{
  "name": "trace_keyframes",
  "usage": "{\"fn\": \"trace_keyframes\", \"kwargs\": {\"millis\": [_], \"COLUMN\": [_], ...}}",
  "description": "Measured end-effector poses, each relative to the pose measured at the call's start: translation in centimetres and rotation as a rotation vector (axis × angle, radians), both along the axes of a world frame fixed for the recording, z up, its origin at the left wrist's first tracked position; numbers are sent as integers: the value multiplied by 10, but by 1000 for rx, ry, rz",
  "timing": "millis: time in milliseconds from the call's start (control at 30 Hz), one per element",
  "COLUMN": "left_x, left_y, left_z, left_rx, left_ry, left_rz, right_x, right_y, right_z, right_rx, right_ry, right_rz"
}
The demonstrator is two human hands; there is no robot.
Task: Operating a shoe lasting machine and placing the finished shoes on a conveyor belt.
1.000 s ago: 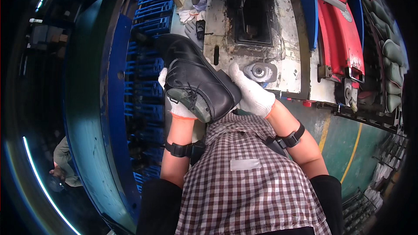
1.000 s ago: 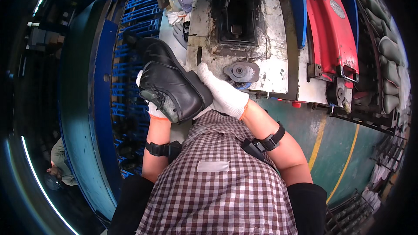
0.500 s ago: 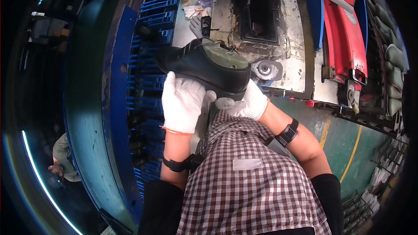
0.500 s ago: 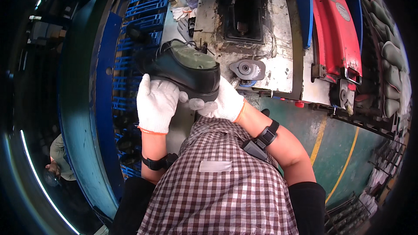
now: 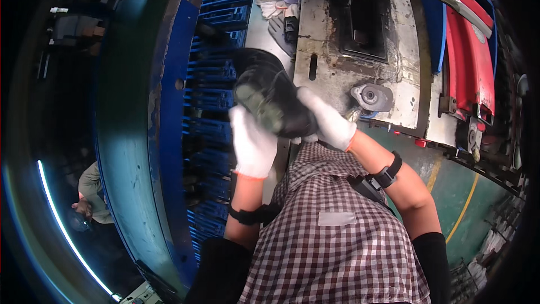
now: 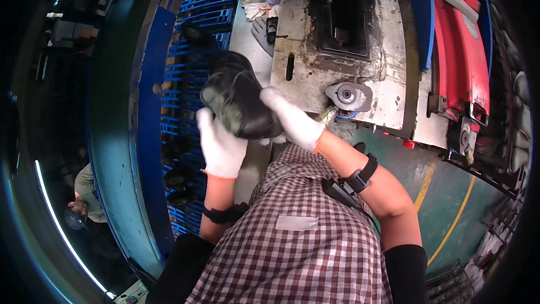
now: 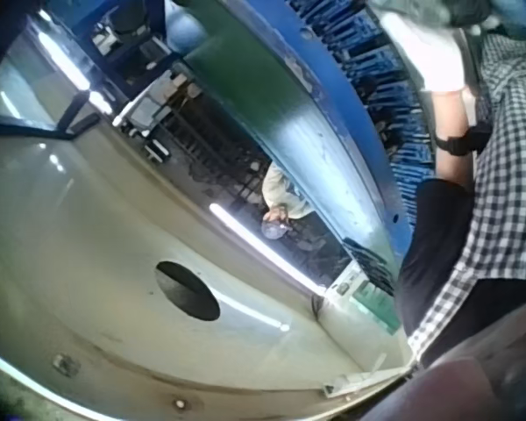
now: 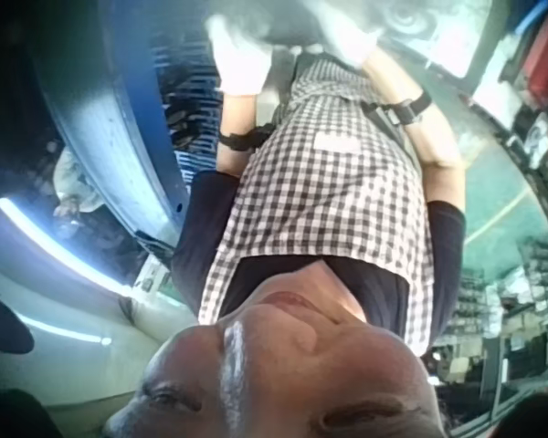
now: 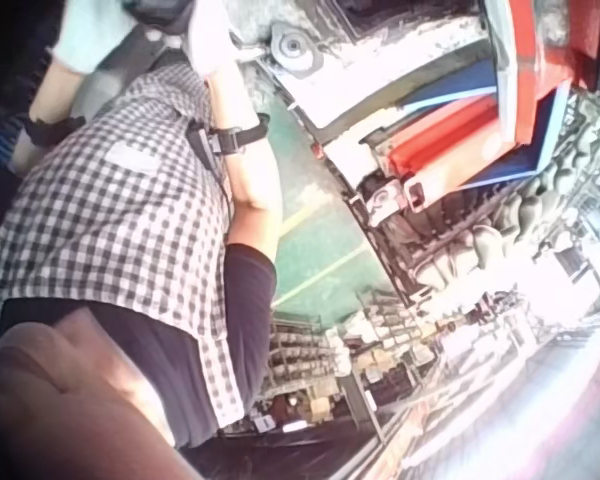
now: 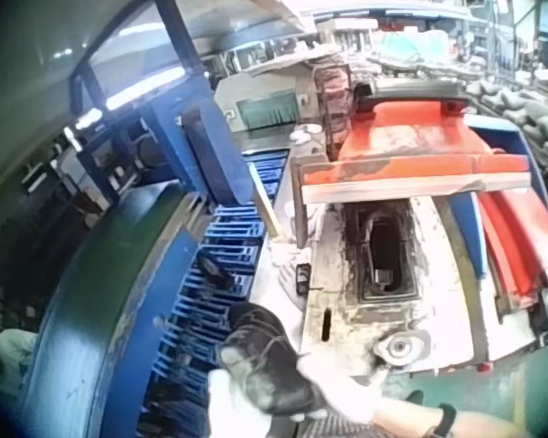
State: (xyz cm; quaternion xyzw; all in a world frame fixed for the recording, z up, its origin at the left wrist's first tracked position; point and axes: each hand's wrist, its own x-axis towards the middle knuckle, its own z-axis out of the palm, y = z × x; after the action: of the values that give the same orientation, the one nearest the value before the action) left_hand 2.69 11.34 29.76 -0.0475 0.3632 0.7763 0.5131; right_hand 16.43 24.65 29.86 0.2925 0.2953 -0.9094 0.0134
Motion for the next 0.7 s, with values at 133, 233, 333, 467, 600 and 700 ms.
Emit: {"fn": "trace_keyframes", "kwargs": {"millis": [133, 233, 333, 467, 600, 700], "left_x": [-28, -65, -119, -205, -306, -363], "left_y": [-10, -6, 5, 57, 87, 78], "left_z": [-37, -65, -119, -174, -216, -244], "left_rx": [-116, -163, -440, -653, -860, -1424], "left_ry": [-63, -120, 141, 586, 868, 939], "left_rz": [-59, -23, 155, 343, 357, 168], "right_x": [-27, -29, 23, 82, 93, 92], "right_y": [7, 43, 72, 89, 81, 80], "right_z": [-9, 12, -5, -28, -47, -52], "right_rx": [798, 1428, 2038, 2008, 1949, 1809], "right_ry": [-186, -273, -299, -687, -757, -733], "right_rz": [145, 462, -225, -203, -183, -186]}}
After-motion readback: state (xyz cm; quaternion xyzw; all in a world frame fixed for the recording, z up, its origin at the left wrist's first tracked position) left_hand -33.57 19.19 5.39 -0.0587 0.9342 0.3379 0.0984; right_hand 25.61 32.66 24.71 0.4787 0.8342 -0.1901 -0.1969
